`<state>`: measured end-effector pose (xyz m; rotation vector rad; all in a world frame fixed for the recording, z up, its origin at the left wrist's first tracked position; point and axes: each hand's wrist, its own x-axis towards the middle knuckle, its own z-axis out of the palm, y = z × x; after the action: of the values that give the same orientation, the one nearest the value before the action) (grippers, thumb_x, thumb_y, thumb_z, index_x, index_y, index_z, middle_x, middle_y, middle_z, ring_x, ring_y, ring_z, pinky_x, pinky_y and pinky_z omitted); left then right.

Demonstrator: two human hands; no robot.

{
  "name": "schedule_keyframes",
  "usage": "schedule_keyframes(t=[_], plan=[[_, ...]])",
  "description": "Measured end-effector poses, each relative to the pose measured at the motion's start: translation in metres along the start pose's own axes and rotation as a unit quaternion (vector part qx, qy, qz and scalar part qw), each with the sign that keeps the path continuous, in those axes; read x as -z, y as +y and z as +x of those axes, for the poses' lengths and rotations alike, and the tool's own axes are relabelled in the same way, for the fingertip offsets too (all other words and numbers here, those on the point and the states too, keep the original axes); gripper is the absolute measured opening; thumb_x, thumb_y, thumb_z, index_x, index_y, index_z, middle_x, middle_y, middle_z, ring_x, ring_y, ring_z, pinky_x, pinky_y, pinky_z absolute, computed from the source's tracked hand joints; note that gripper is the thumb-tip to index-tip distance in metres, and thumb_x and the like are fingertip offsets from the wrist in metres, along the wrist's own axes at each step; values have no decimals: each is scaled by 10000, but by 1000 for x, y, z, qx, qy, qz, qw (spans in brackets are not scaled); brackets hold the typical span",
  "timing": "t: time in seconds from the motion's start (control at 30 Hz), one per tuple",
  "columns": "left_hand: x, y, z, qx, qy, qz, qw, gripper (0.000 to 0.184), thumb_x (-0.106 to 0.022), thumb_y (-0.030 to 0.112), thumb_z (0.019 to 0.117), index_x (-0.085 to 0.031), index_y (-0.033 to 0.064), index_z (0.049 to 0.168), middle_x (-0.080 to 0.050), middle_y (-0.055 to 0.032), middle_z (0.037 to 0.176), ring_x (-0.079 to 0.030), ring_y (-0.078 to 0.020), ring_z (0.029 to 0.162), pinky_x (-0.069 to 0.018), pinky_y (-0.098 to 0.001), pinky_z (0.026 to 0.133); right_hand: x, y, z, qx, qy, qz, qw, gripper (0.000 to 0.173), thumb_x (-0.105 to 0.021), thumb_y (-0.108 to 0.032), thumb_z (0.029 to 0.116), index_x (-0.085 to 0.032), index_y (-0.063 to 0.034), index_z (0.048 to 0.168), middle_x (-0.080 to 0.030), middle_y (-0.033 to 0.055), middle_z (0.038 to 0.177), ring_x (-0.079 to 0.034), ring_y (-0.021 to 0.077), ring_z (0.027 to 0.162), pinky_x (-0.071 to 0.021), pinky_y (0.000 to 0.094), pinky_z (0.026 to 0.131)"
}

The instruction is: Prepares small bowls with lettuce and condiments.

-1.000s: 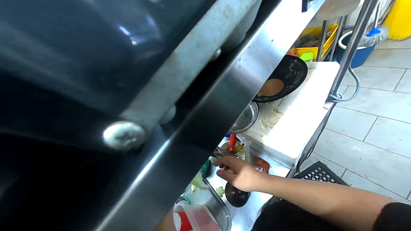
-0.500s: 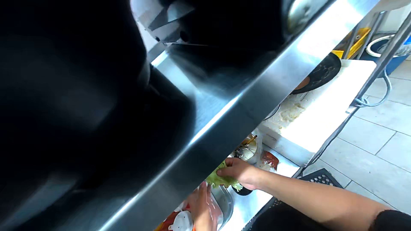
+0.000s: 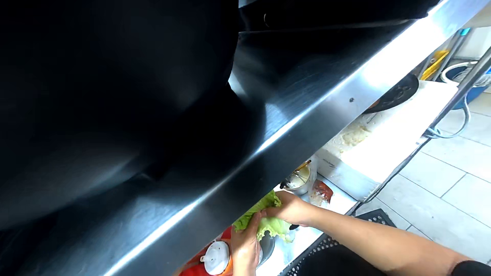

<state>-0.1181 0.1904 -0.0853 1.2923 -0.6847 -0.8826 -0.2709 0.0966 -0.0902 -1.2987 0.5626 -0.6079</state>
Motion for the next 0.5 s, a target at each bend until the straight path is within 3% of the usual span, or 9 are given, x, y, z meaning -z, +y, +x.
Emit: schedule_keyframes(t=[0.13,0.17,0.23,0.33,0.37,0.43,0.47,0.5], plan=[[-12,-11,-6,-21,39,-8,999,241,-707,-34,906,-649,-91,1133,-722,-210,988,-727,-256,894,-634,-408,794,-2,8,-3,3,53,19,998,248,-750,-215,928,-706,-78,1130,-746,15,1053,-711,98,993,-597,325,924],[-14,-13,-8,-9,53,-24,998,219,-698,-23,923,-652,-75,1131,-723,-189,963,-722,-231,841,-633,-379,733,-1,6,-5,11,77,37,996,228,-744,-197,934,-710,-71,1121,-746,17,1035,-712,98,976,-600,321,912],[-14,-14,-11,27,91,-69,993,107,-655,8,971,-658,-15,1075,-700,-112,850,-640,-137,637,-545,-274,536,6,-6,-12,46,160,104,980,198,-732,-147,935,-704,-50,1106,-737,34,988,-709,121,923,-606,335,863],[0,-16,-13,47,87,-121,988,52,-620,8,988,-659,7,1023,-682,-92,785,-581,-96,541,-508,-241,478,34,-28,-23,113,233,181,949,274,-755,-127,914,-670,-92,1172,-729,55,997,-705,164,897,-609,382,821],[3,-18,-13,40,68,-122,989,59,-632,0,972,-666,-7,1020,-688,-108,787,-614,-112,574,-535,-257,509,42,-35,-27,117,231,191,947,295,-757,-123,908,-663,-108,1187,-726,60,997,-705,173,884,-611,386,809],[6,-21,-15,24,5,-115,993,134,-643,4,951,-648,-41,1076,-717,-165,941,-717,-199,825,-625,-352,741,48,-44,-35,91,201,197,955,236,-713,-113,935,-661,-99,1165,-724,87,955,-707,195,830,-614,388,784],[4,-23,-14,19,-28,-121,992,162,-625,21,944,-649,-61,1082,-715,-203,1022,-718,-248,923,-615,-392,820,48,-46,-37,61,169,193,965,190,-671,-122,966,-654,-78,1149,-719,104,929,-706,211,801,-615,394,768],[-2,-23,-12,17,-53,-135,989,181,-610,35,937,-652,-69,1079,-710,-233,1073,-716,-275,955,-609,-407,834,48,-45,-38,27,127,186,974,171,-633,-142,995,-645,-53,1141,-711,115,912,-705,225,778,-621,402,753]])
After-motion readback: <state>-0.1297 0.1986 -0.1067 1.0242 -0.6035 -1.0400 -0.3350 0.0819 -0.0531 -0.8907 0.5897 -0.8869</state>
